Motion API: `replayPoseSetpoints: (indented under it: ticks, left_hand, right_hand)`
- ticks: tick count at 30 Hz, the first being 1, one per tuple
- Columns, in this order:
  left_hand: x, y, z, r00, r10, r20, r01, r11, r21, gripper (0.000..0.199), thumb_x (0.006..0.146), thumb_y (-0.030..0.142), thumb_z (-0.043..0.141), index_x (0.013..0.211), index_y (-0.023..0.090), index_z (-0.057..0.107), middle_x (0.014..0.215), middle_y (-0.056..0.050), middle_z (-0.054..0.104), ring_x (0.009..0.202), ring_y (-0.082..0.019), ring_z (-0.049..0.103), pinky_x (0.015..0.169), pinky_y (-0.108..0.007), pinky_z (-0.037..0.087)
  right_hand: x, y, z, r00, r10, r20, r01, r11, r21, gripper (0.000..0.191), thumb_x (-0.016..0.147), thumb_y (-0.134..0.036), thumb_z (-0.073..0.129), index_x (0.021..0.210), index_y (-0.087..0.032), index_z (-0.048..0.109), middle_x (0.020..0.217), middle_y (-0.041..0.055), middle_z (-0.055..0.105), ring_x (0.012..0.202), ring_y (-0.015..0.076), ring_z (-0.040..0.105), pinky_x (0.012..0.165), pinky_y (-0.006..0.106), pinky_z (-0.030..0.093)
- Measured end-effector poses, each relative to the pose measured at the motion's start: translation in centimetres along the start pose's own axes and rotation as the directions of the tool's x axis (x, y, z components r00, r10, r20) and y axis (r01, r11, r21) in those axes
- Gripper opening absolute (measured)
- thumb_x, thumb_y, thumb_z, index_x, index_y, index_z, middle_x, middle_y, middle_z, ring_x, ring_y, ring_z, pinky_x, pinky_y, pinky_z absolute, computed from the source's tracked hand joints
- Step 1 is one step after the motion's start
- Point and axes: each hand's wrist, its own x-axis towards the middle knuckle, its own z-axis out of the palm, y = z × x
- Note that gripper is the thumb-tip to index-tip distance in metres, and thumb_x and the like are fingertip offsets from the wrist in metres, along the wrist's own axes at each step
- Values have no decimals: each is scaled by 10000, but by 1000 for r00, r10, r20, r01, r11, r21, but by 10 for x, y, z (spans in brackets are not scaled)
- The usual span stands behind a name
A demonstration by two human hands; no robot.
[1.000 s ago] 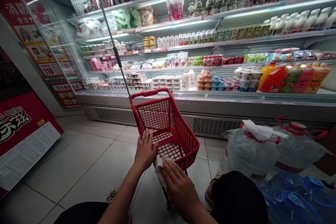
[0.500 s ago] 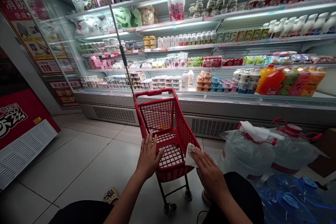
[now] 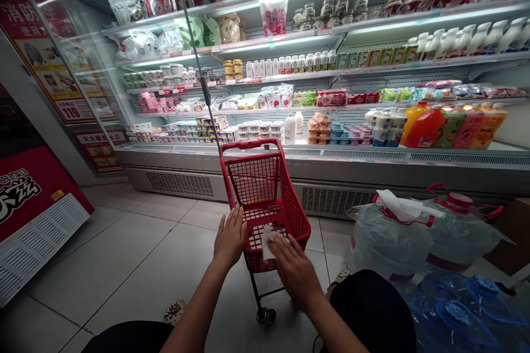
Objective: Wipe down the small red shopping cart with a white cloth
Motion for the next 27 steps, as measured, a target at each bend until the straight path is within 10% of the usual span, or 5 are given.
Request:
replayPoseSetpoints:
  ticks: [4, 10, 17, 22, 27]
  left_hand:
    - [0, 8, 5, 1000, -10, 8, 10, 1000, -4, 605, 1081, 341, 282, 1666, 193, 238, 1658, -95, 403, 1542, -233, 370, 1274, -481, 303]
    - [-27, 51, 11, 994, 49, -102, -53, 998, -35, 705, 1059, 530, 380, 1636, 130, 307, 1687, -151, 336, 1593, -281, 242, 1285, -499, 269]
    - [-36, 29, -21, 980, 197, -15, -198, 976, -93, 936, 974, 634, 543, 1684, 215, 100, 1749, -107, 167, 1620, -302, 110, 1293, -517, 211]
    - [-37, 27, -27, 977, 211, 27, -206, 970, -127, 1055, 905, 579, 689, 1685, 259, 56, 1753, -96, 151, 1620, -345, 68, 1293, -568, 158]
    - [-37, 36, -26, 981, 193, 14, -189, 972, -141, 1137, 864, 479, 768, 1684, 268, 9, 1753, -90, 159, 1619, -366, 0, 1291, -604, 130]
  right_hand:
    - [-16, 39, 3, 992, 120, -36, -122, 991, -54, 653, 1053, -142, 361, 1674, -226, 179, 1634, 67, 437, 1503, 202, 417, 1244, 452, 363]
    - [-13, -2, 16, 992, 117, -45, -119, 991, -57, 694, 1035, -101, 371, 1679, -196, 131, 1673, 77, 366, 1557, 221, 312, 1248, 467, 345]
    - [-30, 19, 4, 999, 1, 35, 2, 996, -91, 741, 994, -25, 375, 1674, -236, 169, 1673, 33, 371, 1568, 205, 279, 1287, 463, 258]
    - [-50, 44, 2, 989, 146, -6, -146, 985, -94, 684, 1043, -104, 355, 1679, -264, 157, 1697, 50, 320, 1569, 221, 281, 1272, 484, 286]
    - [-38, 14, 13, 954, 284, -94, -285, 959, 5, 640, 1078, -209, 350, 1683, -272, 152, 1735, 78, 193, 1577, 282, 256, 1216, 506, 388]
